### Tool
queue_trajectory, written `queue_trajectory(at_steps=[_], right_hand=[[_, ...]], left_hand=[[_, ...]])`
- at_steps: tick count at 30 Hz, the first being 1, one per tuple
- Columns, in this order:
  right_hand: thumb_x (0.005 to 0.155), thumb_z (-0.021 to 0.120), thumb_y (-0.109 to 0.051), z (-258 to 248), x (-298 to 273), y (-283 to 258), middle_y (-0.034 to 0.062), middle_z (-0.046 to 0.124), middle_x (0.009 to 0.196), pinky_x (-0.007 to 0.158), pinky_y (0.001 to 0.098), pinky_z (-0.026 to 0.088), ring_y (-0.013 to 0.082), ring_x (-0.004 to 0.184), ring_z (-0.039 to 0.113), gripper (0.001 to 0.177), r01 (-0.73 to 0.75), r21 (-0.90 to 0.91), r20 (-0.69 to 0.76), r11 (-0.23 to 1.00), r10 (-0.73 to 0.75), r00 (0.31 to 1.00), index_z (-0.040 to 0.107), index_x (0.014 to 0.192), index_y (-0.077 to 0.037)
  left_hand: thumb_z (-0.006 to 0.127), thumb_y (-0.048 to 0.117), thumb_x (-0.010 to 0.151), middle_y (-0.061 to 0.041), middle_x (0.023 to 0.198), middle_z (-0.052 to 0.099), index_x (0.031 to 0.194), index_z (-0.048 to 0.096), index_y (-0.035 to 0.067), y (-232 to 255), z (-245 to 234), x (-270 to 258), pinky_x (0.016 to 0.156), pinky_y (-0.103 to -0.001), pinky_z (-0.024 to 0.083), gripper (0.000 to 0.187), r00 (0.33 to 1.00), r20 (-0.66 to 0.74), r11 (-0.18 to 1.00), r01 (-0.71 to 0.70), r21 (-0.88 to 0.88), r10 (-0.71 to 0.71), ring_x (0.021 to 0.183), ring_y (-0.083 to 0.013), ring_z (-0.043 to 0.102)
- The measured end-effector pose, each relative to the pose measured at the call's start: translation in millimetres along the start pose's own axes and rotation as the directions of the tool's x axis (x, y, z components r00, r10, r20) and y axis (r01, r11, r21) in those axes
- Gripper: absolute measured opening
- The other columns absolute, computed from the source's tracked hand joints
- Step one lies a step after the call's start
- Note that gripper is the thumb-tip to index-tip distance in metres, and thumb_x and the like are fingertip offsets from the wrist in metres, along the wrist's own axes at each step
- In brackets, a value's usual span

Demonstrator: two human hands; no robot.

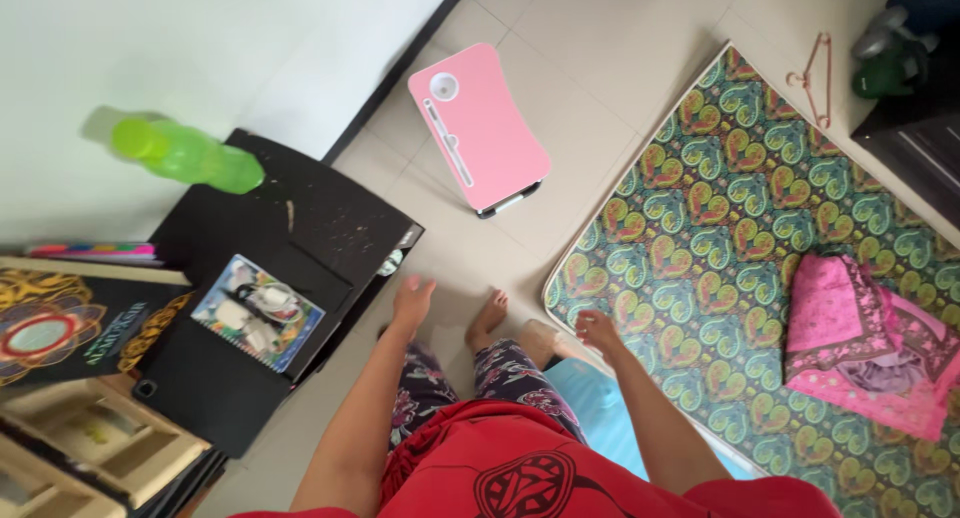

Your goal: The person unplugs a charging cable from a wall outlet, wraps the cable around a power adapter, and places a tablet and a pink folding desk onto a shelf.

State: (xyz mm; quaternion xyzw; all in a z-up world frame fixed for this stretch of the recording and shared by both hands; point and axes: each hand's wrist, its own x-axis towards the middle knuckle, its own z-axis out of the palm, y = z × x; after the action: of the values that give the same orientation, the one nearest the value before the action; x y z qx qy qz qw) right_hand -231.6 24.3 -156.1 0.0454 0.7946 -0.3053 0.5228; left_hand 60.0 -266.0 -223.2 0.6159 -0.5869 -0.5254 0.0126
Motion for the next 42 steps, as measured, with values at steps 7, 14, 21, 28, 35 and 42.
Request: queue_trajectory(at_steps=[7, 14, 21, 28, 35, 42], right_hand=[[0.094, 0.066, -0.025, -51, 85, -74, 0.0120, 0.075, 0.103, 0.067, 0.0321, 0.057, 0.0193, 0.081, 0.070, 0.040, 0.134, -0.051, 0.016, 0.990, -0.133, 0.991, 0.066, 0.131, -0.009], [0.089, 0.069, -0.025, -33, 154, -196, 0.0087, 0.075, 0.105, 0.078, 0.0343, 0.057, 0.0175, 0.088, 0.073, 0.044, 0.365, -0.231, 0.140, 0.902, -0.340, 0.930, 0.066, 0.130, -0.009], [0.090, 0.068, -0.027, -39, 194, -273, 0.0105, 0.077, 0.103, 0.080, 0.0365, 0.057, 0.0199, 0.087, 0.074, 0.042, 0.410, -0.383, 0.168, 0.828, -0.374, 0.912, 0.068, 0.129, -0.012], [0.087, 0.071, -0.029, -81, 237, -348, 0.0126, 0.076, 0.106, 0.088, 0.0400, 0.058, 0.0277, 0.099, 0.074, 0.042, 0.477, -0.552, 0.125, 0.684, -0.497, 0.858, 0.069, 0.126, -0.014], [0.086, 0.072, -0.031, -150, 338, -453, 0.0129, 0.078, 0.102, 0.088, 0.0409, 0.056, 0.0292, 0.099, 0.073, 0.046, 0.554, -0.714, 0.352, 0.428, -0.464, 0.813, 0.066, 0.129, -0.016], [0.089, 0.073, -0.037, -209, 439, -571, 0.0098, 0.078, 0.105, 0.091, 0.0392, 0.056, 0.0264, 0.101, 0.073, 0.043, 0.552, -0.829, 0.527, 0.089, -0.201, 0.826, 0.067, 0.128, -0.020]], left_hand=[[0.069, 0.042, 0.090, -0.020, 0.137, 0.063, 0.140, 0.055, -0.001, 50, 41, 29, 0.104, -0.039, 0.048, 0.067, 0.997, 0.066, 0.991, 0.040, -0.128, -0.031, 0.127, -0.0303, 0.061], [0.069, 0.044, 0.091, -0.020, 0.132, 0.067, 0.134, 0.061, -0.001, 98, 32, 89, 0.102, -0.040, 0.049, 0.063, 0.998, -0.050, 0.997, 0.025, -0.078, -0.029, 0.123, -0.0299, 0.064], [0.070, 0.044, 0.090, -0.018, 0.125, 0.069, 0.130, 0.063, -0.001, 158, 30, 141, 0.097, -0.039, 0.050, 0.060, 0.988, -0.115, 0.978, 0.083, -0.192, -0.106, 0.116, -0.0296, 0.066], [0.069, 0.043, 0.089, -0.017, 0.127, 0.069, 0.134, 0.060, 0.001, 215, 44, 197, 0.099, -0.038, 0.050, 0.061, 0.974, -0.144, 0.947, 0.128, -0.296, -0.177, 0.118, -0.0280, 0.065], [0.069, 0.042, 0.091, -0.018, 0.128, 0.069, 0.134, 0.060, -0.001, 274, 117, 235, 0.101, -0.038, 0.050, 0.061, 0.910, -0.246, 0.852, 0.179, -0.493, -0.333, 0.119, -0.0301, 0.065], [0.067, 0.042, 0.094, -0.019, 0.128, 0.069, 0.137, 0.059, 0.000, 330, 245, 235, 0.101, -0.037, 0.051, 0.061, 0.804, -0.264, 0.690, 0.232, -0.685, -0.533, 0.118, -0.0288, 0.066]])
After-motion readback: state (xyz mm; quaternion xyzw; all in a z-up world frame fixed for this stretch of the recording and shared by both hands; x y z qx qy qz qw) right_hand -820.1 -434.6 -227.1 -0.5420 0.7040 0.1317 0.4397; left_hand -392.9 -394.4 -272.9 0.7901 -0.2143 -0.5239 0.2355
